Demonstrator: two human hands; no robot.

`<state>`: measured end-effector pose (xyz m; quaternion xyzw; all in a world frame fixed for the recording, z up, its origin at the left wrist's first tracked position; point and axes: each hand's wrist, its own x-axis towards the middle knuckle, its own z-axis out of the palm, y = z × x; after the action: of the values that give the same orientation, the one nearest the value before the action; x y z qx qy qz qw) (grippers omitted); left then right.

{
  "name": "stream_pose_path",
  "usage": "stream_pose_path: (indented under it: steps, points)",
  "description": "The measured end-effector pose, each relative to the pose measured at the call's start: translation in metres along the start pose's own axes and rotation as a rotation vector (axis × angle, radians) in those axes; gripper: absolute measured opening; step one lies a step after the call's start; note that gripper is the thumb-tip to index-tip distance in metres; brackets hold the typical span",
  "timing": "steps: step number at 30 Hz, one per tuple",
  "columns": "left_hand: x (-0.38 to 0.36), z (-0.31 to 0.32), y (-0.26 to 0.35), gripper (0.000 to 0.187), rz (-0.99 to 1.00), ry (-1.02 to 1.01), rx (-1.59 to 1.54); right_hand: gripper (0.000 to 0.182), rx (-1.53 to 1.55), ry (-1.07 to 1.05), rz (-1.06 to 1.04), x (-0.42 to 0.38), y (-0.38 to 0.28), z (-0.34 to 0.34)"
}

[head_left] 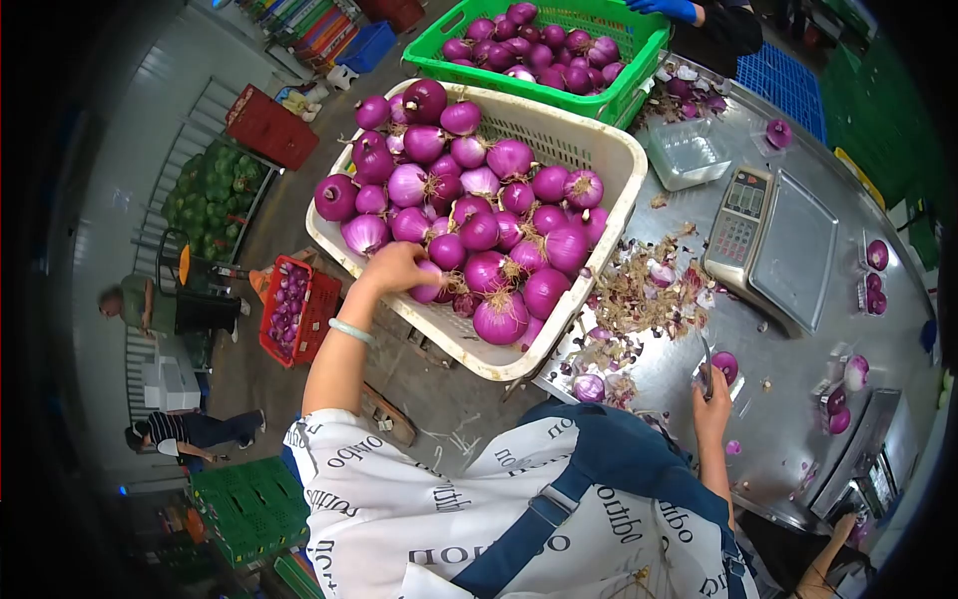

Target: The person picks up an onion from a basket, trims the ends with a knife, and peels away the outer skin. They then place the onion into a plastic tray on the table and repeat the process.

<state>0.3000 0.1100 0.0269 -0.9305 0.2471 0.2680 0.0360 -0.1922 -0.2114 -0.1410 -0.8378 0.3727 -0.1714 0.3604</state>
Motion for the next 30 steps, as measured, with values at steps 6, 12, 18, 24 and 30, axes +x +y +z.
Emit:
stream_pose_path:
  steps: [6,12,18,24,30]
  points:
    - [0.031,0.025,0.017,0.082,0.076,0.181,0.196,0.035,0.021,-0.037,-0.055,0.003,-0.013,0.000]
    - [0.051,0.043,0.033,0.087,0.049,0.157,0.369,0.028,0.049,-0.081,-0.041,-0.001,-0.019,0.002]
    - [0.043,0.027,0.030,0.082,0.020,0.261,0.246,0.026,0.043,-0.079,-0.111,-0.015,-0.009,0.000]
    - [-0.012,0.014,0.042,0.088,0.228,0.416,-1.091,0.027,0.040,-0.093,-0.138,-0.027,-0.020,-0.019]
    - [-0.102,0.043,0.130,0.093,0.460,-0.072,-1.879,0.042,-0.040,-0.040,-0.467,-0.006,-0.098,-0.034]
